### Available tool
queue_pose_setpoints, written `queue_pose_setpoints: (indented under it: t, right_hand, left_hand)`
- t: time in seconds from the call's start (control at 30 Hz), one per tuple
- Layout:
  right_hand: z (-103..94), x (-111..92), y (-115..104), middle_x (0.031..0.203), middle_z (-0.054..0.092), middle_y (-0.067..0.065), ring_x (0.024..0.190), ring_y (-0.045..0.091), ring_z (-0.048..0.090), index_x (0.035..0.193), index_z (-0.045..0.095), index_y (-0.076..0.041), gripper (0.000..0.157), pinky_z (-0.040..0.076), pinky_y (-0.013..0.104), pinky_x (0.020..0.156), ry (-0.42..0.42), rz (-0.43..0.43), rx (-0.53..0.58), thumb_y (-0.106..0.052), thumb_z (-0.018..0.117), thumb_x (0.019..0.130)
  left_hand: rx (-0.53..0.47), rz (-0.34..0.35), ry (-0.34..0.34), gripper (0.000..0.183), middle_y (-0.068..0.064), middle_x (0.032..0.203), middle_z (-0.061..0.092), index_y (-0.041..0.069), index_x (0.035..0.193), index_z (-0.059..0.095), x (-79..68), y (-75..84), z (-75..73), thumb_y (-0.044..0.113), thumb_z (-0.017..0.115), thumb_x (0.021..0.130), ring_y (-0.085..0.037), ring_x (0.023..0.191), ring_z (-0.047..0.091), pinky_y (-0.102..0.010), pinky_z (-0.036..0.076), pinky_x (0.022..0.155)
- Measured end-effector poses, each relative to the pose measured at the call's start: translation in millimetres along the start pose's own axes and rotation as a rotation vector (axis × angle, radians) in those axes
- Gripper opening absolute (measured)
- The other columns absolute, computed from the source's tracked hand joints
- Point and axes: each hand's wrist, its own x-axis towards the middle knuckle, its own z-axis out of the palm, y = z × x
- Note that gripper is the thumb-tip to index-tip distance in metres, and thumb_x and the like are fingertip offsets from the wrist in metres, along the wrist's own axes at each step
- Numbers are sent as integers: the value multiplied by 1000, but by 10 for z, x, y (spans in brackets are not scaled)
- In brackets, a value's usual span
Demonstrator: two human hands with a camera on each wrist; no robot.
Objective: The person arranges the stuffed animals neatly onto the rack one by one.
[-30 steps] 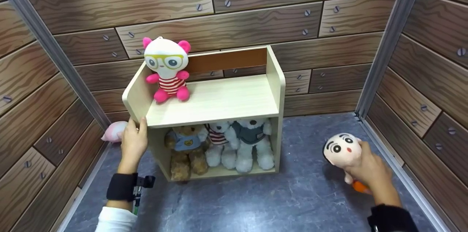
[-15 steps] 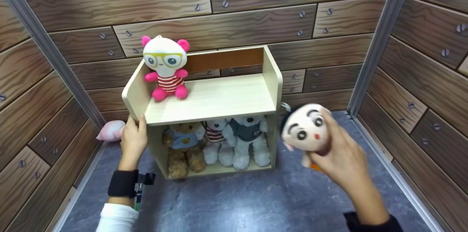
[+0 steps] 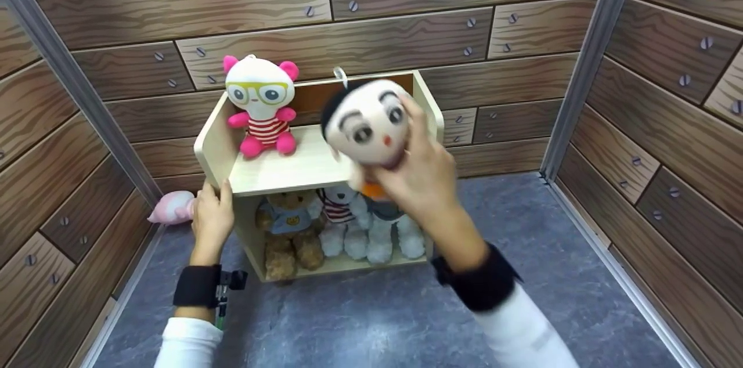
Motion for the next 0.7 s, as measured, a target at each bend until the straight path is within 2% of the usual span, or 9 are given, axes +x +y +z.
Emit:
queue_pose_setpoints:
  t: [0.1, 0.2, 0.33, 0.43, 0.6, 0.7]
  right_hand:
    - [225, 200, -97, 122, 65, 18, 97, 32, 71, 145, 34, -12, 95, 60, 33, 76, 13, 31, 44, -19, 91, 68]
    - [429, 385, -153, 120, 63, 17, 99, 32, 67, 143, 34, -13, 93, 58, 43, 80, 12, 72, 50, -26, 90, 70]
    - [677, 606, -194, 107, 67, 16, 91, 34, 66, 139, 31, -14, 92, 54, 47, 77, -19, 187, -18, -39, 88, 71]
    - [873, 743, -208, 101, 67, 19, 87, 37, 66, 136, 29, -12, 91, 53, 47, 74, -46, 256, -82, -42, 86, 72]
    - [1196, 918, -148, 105, 67, 25, 91, 42, 67, 135, 27, -6, 92, 54, 49, 77, -67, 312, -186, -40, 85, 72]
    - [1350, 994, -73, 113, 65, 27, 96, 43, 67, 139, 23, -3, 96, 54, 50, 82, -82, 356, -235, -38, 84, 73]
  left_hand:
    - [9, 0, 1, 47, -21, 116, 64, 1, 125, 56, -2, 6, 24, 40, 40, 104, -47, 108, 62, -63, 47, 86]
    - [7, 2, 0, 47, -20, 116, 64, 3, 128, 56, 4, 23, 46, 41, 41, 104, -46, 108, 62, -63, 47, 86]
    - [-3, 7, -4, 50, -19, 119, 64, 5, 135, 53, 17, 41, 53, 42, 40, 104, -46, 110, 62, -62, 47, 87]
    - [-8, 7, -3, 49, -19, 120, 64, 4, 133, 54, 19, 28, 42, 42, 40, 105, -46, 110, 62, -62, 47, 87]
    - [-14, -3, -4, 47, -19, 124, 64, 5, 131, 56, 11, -15, 13, 41, 41, 104, -45, 111, 62, -62, 47, 87]
    - [-1, -4, -5, 48, -20, 123, 64, 4, 130, 56, 9, -25, 1, 42, 41, 104, -45, 111, 62, -63, 47, 86]
